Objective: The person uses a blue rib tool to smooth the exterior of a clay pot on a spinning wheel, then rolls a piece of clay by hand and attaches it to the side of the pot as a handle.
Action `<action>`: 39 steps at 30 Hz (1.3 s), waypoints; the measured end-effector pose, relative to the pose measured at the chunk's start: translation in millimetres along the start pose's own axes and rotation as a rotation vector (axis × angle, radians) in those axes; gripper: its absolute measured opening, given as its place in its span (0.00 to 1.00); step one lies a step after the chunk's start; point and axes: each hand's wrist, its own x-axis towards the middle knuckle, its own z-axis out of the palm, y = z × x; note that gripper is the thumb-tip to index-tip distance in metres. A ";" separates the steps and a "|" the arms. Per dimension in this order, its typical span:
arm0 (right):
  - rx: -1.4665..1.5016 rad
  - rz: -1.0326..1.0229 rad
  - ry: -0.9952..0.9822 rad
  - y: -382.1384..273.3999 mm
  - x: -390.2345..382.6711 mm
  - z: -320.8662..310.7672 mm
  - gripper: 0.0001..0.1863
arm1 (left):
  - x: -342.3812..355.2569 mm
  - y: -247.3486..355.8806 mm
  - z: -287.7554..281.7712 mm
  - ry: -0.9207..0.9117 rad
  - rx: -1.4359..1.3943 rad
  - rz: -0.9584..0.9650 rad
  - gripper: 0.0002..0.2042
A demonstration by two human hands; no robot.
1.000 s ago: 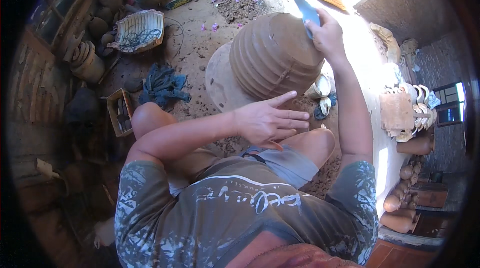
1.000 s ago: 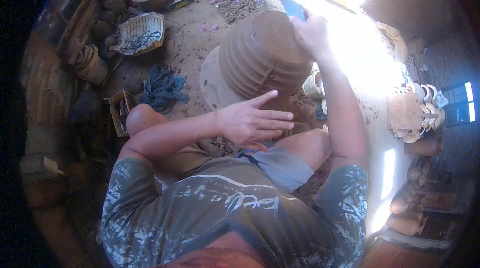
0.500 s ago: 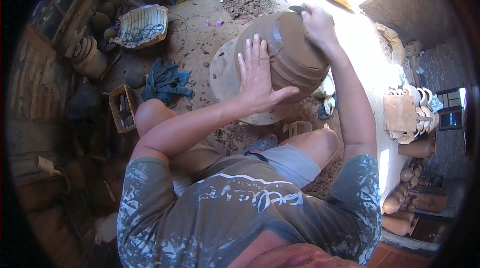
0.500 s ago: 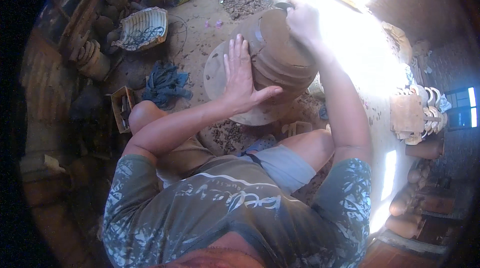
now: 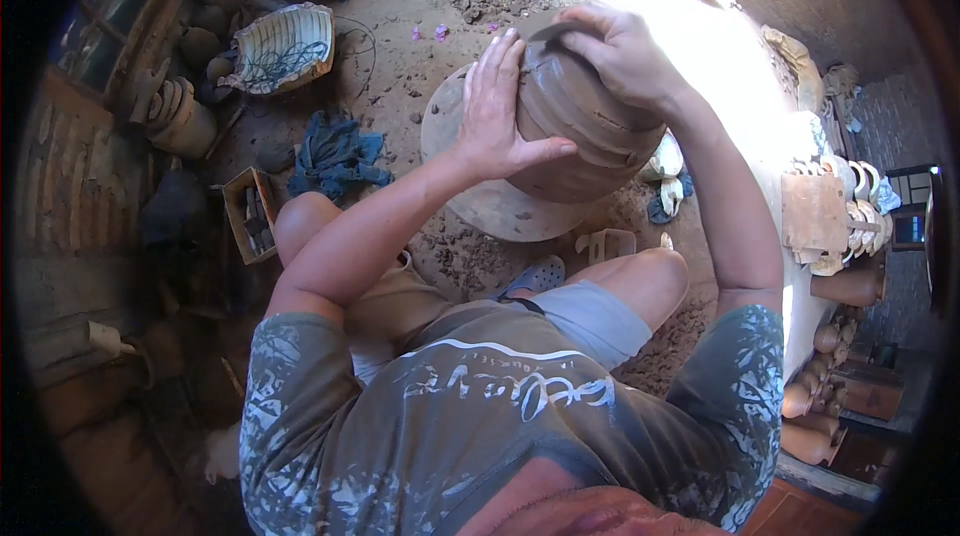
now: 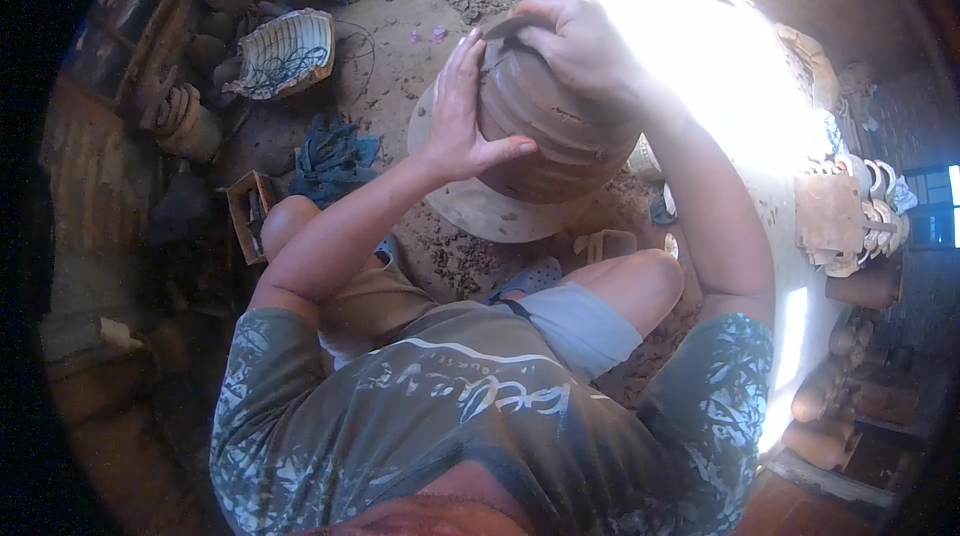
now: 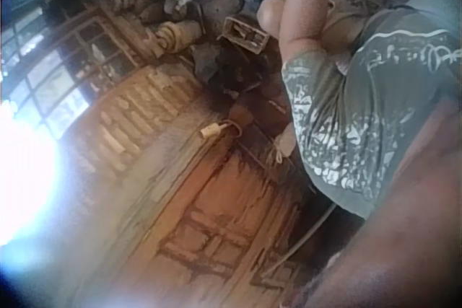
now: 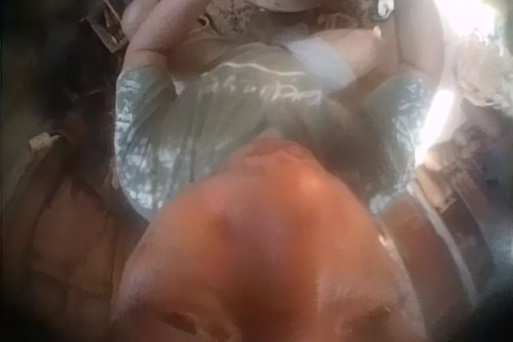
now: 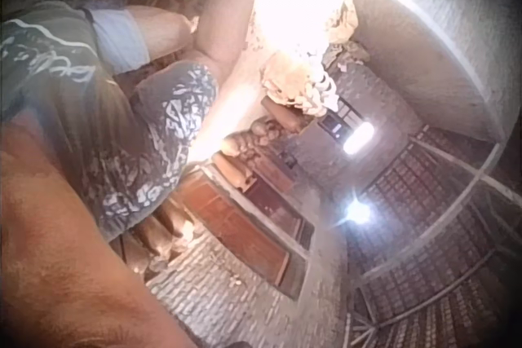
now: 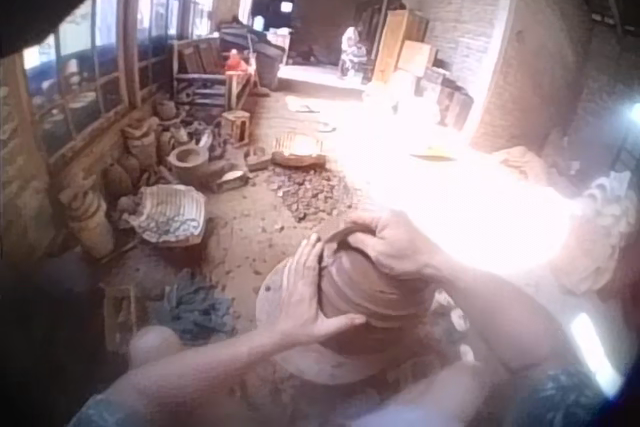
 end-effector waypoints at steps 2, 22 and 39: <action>-0.070 -0.128 -0.083 4.9 -5.9 -5.5 0.12 | 5.7 -8.7 -8.6 -0.058 -0.026 0.011 0.68; -0.153 -0.281 -0.196 -3.0 -10.8 -13.8 0.10 | 17.0 -17.8 -19.0 -0.129 -0.076 0.052 0.68; -0.173 0.222 -0.014 -17.0 -143.8 -60.8 0.12 | -19.5 46.2 -34.4 -0.255 0.062 0.443 0.44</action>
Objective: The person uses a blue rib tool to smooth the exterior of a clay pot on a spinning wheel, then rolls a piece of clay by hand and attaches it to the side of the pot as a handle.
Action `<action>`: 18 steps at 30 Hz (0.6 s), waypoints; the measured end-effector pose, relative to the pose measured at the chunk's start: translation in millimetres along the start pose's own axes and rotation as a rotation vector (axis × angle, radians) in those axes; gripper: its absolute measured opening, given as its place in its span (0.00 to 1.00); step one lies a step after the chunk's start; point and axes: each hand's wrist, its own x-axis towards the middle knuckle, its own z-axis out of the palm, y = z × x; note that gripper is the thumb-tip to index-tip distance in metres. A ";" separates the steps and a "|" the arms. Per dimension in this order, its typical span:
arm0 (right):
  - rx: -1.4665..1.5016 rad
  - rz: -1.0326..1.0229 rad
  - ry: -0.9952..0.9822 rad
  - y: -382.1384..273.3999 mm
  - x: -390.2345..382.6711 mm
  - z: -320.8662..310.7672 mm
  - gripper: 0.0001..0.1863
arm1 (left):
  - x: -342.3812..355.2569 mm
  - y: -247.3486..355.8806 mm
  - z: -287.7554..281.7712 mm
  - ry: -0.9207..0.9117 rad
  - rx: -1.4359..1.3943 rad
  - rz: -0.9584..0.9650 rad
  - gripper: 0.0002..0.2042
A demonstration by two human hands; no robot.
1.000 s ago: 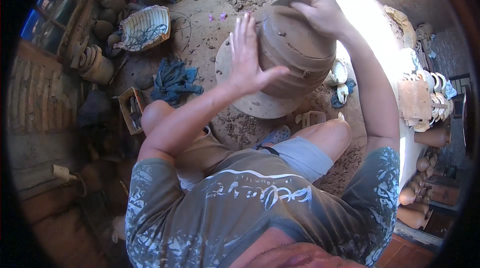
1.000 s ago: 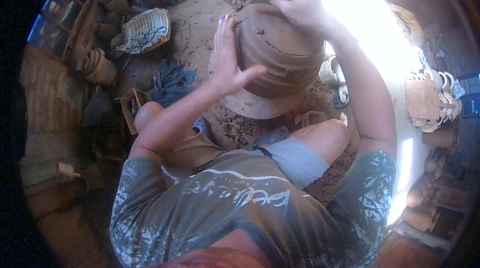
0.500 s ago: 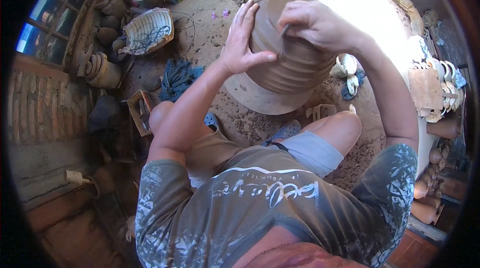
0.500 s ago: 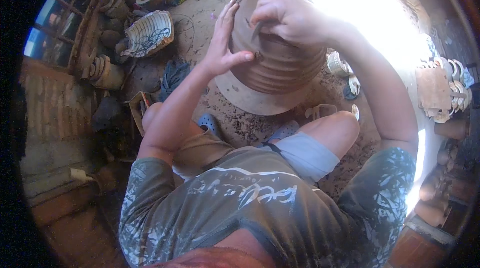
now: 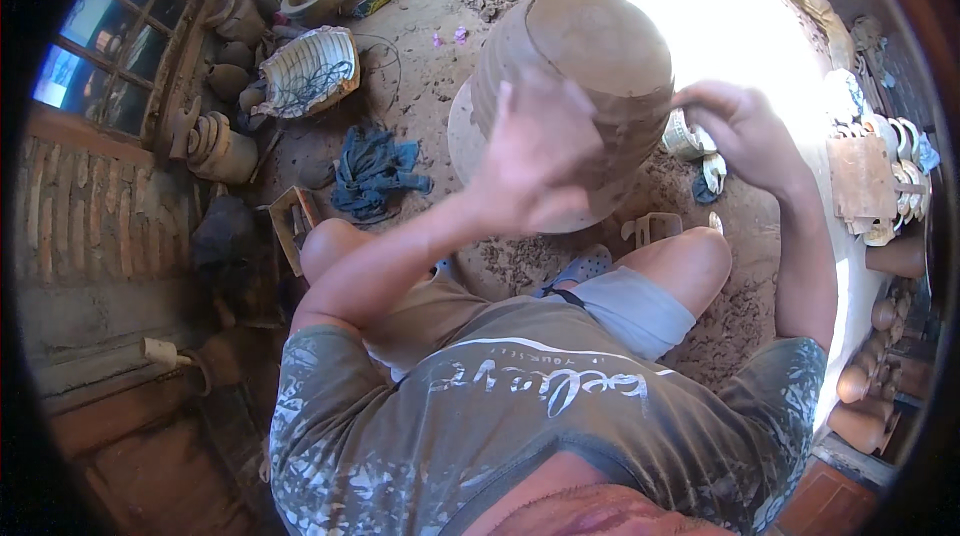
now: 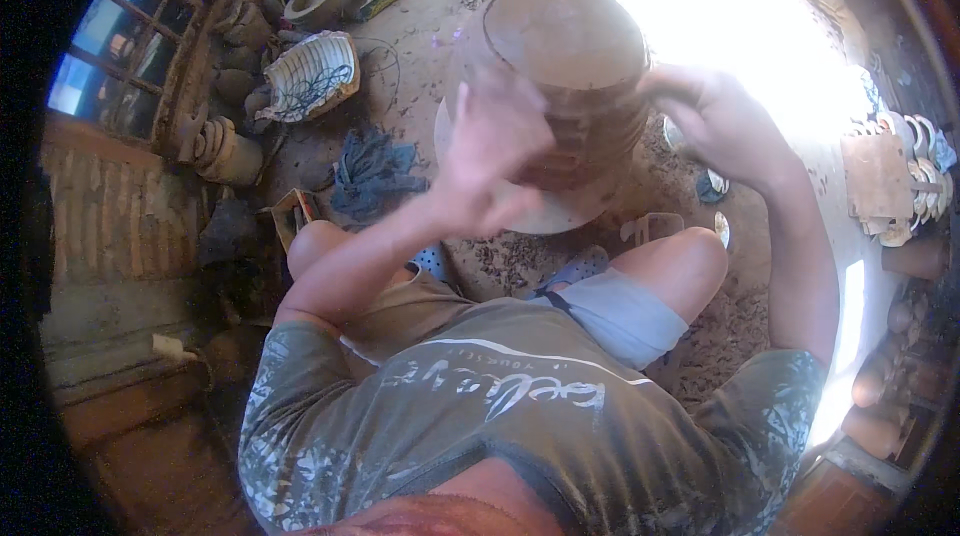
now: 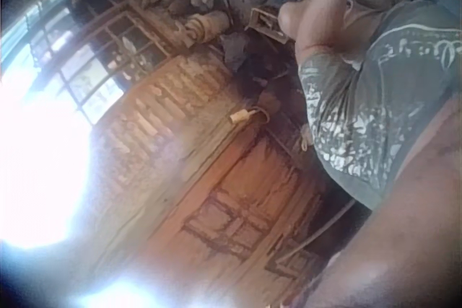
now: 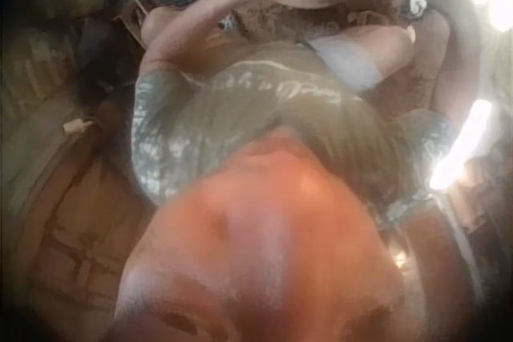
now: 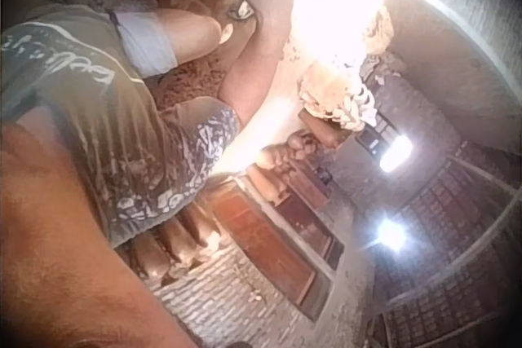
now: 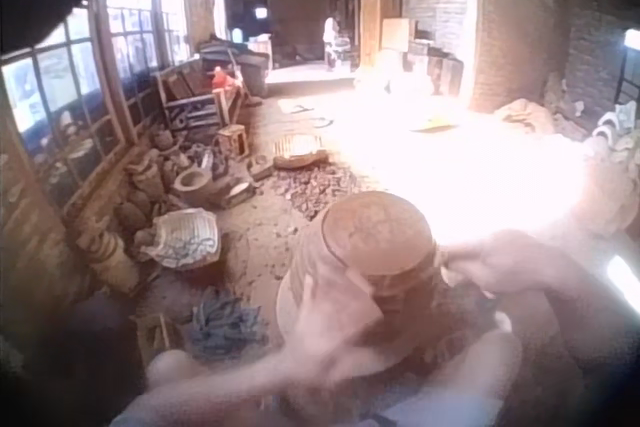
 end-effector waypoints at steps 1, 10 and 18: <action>0.045 0.009 0.077 0.0 6.4 -0.7 0.12 | -1.6 10.0 -3.6 -0.069 -0.001 0.193 0.45; -0.141 -0.506 0.256 -0.9 139.3 45.8 0.13 | 15.3 19.8 34.2 0.172 0.088 -0.560 0.69; 0.035 -0.579 -0.007 -23.8 163.2 56.6 0.10 | 12.2 -31.3 24.8 0.136 0.065 -0.474 0.71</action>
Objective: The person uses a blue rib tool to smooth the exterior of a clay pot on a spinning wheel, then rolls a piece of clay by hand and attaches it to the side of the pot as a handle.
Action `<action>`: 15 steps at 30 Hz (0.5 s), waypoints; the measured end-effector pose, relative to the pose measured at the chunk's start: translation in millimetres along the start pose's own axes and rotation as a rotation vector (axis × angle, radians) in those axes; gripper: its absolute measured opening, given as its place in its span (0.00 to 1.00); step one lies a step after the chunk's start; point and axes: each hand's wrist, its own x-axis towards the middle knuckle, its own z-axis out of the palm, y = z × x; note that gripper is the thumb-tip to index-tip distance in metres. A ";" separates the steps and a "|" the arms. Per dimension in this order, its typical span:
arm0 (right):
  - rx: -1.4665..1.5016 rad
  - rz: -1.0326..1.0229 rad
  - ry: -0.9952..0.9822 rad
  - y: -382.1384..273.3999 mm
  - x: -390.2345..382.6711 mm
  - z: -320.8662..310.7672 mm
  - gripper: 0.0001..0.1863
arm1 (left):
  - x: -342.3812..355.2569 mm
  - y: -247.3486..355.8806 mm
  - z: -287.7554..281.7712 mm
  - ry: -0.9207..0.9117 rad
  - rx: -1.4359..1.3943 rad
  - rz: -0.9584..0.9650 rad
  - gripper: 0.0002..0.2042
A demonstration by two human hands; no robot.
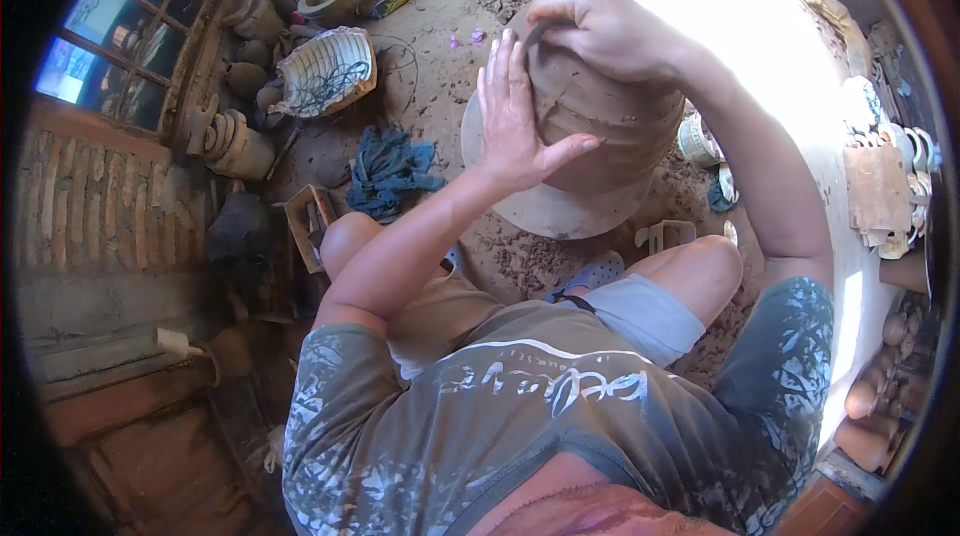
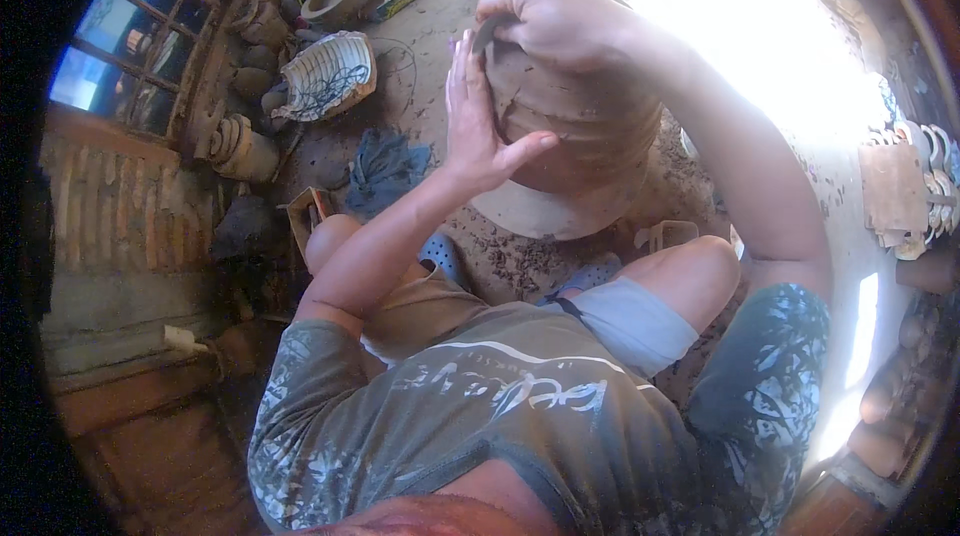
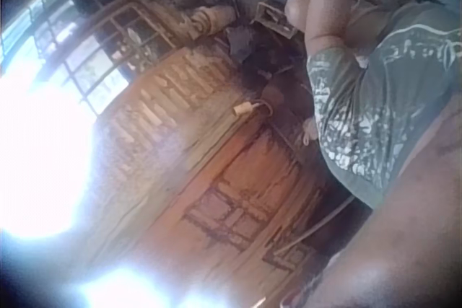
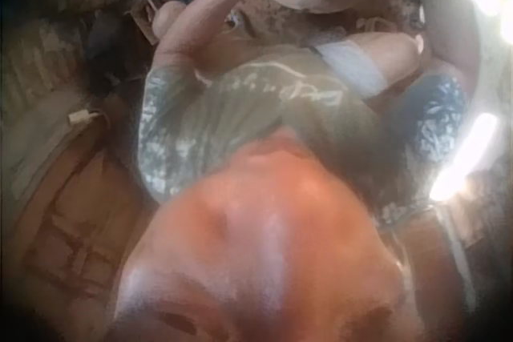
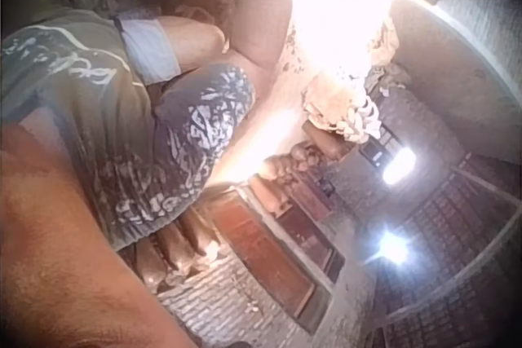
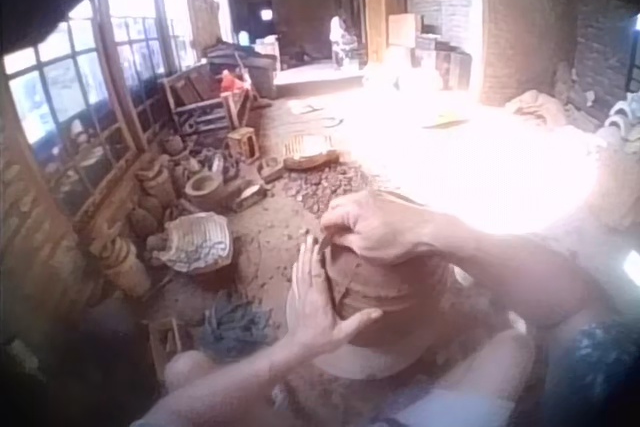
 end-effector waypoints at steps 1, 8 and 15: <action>0.027 -0.020 -0.019 -3.5 -6.5 -0.8 0.10 | 3.1 -8.7 -3.2 -0.008 -0.022 0.033 0.70; -0.032 -0.060 -0.209 -15.3 -40.3 -27.4 0.08 | 23.7 -55.1 -21.0 -0.119 -0.145 0.125 0.65; -0.169 0.126 0.140 25.6 -3.9 -19.0 0.14 | -8.6 14.8 -3.5 -0.015 0.028 -0.017 0.66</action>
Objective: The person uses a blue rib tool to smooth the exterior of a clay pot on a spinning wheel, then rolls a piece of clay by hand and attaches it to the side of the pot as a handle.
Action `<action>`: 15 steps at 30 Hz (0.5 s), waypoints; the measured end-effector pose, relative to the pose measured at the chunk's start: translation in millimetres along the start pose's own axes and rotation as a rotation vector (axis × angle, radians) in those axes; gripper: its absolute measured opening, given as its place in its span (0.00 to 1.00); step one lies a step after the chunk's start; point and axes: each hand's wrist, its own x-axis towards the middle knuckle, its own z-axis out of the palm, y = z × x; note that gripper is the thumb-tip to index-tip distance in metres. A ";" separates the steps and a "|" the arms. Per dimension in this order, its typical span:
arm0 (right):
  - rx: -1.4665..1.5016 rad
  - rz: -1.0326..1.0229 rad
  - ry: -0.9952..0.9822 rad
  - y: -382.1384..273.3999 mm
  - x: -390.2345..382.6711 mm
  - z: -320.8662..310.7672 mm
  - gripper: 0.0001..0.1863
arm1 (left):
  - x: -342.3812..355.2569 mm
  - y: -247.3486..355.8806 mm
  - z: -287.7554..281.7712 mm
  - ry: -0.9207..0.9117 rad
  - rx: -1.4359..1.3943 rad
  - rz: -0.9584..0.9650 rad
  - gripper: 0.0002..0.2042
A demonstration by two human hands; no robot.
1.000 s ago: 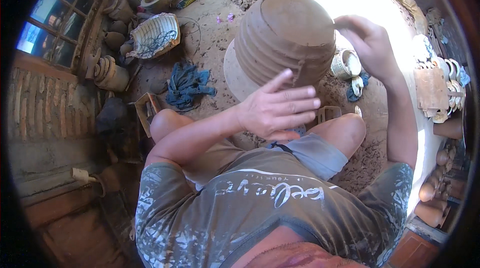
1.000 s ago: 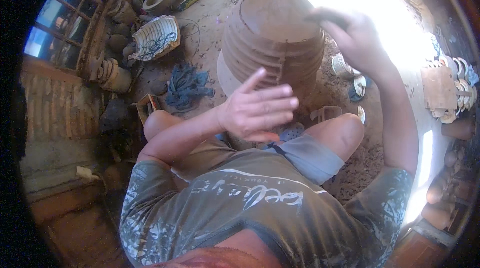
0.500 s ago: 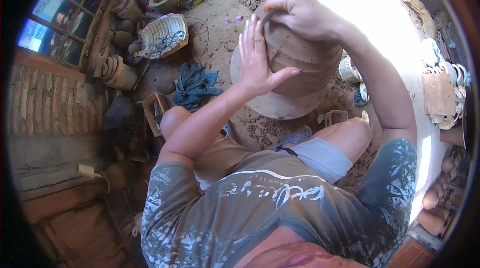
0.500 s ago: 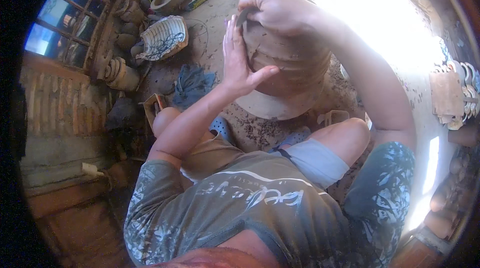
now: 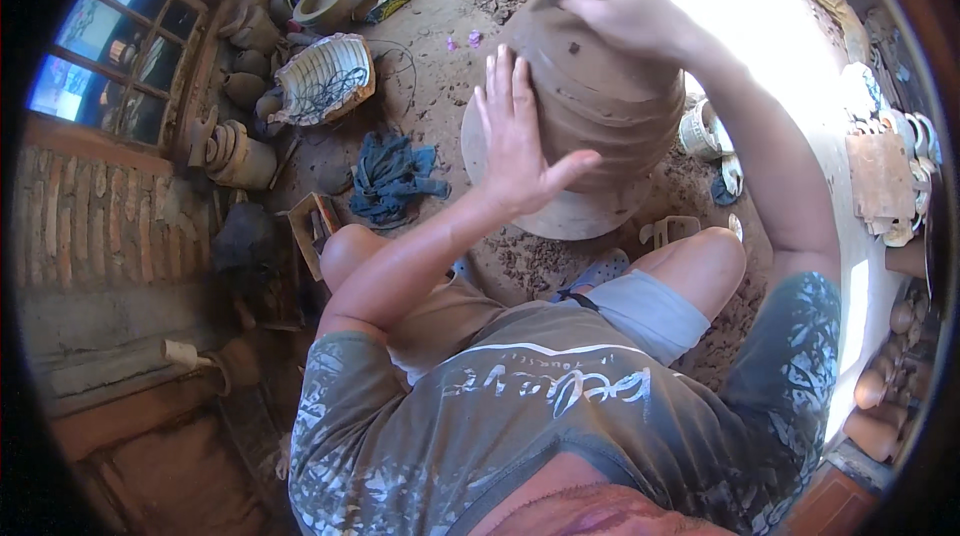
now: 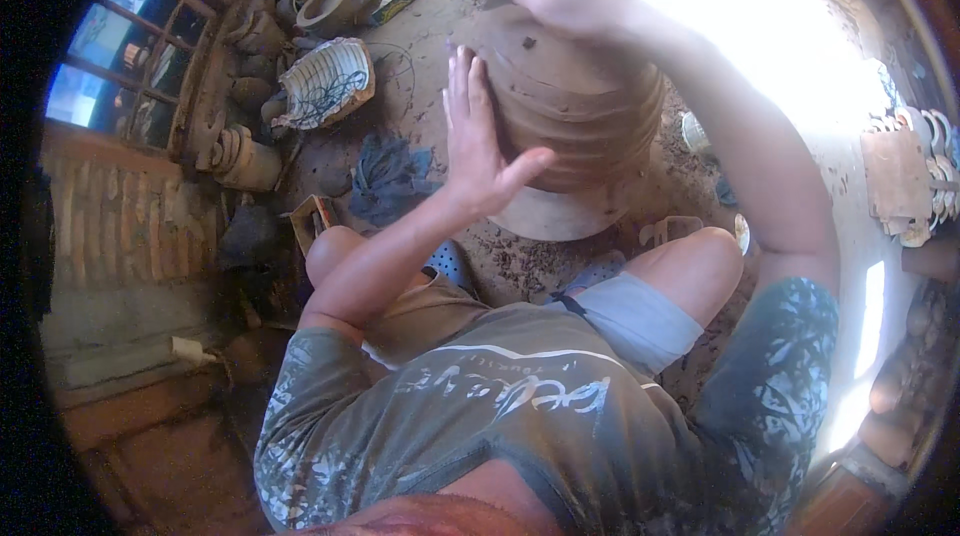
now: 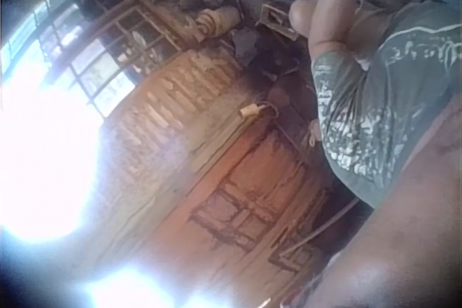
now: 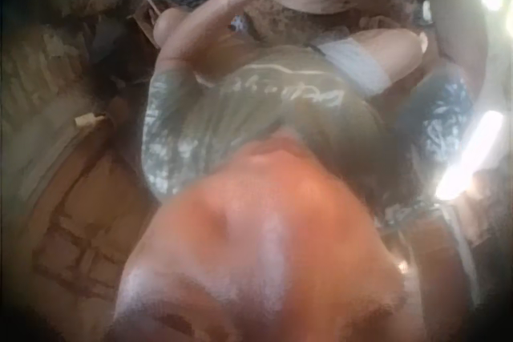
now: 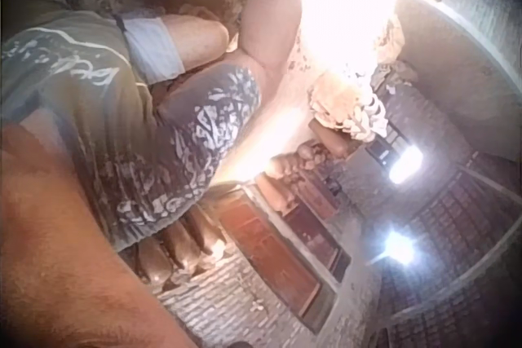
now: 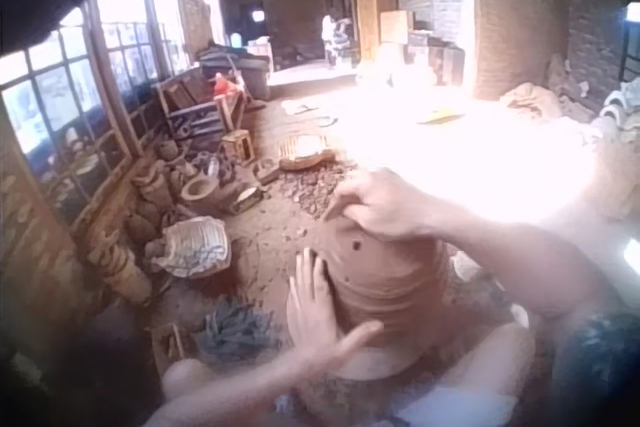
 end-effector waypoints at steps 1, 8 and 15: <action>-0.047 0.033 0.009 5.0 7.5 9.0 0.15 | -3.2 9.7 1.4 0.012 0.040 -0.028 0.66; 0.148 -0.114 -0.122 -21.8 0.7 19.4 0.10 | 20.3 -38.0 -1.9 -0.024 -0.163 0.095 0.69; 0.187 -0.218 -0.223 -31.8 -39.4 -8.3 0.07 | 52.1 -94.1 -14.5 -0.169 -0.364 0.109 0.67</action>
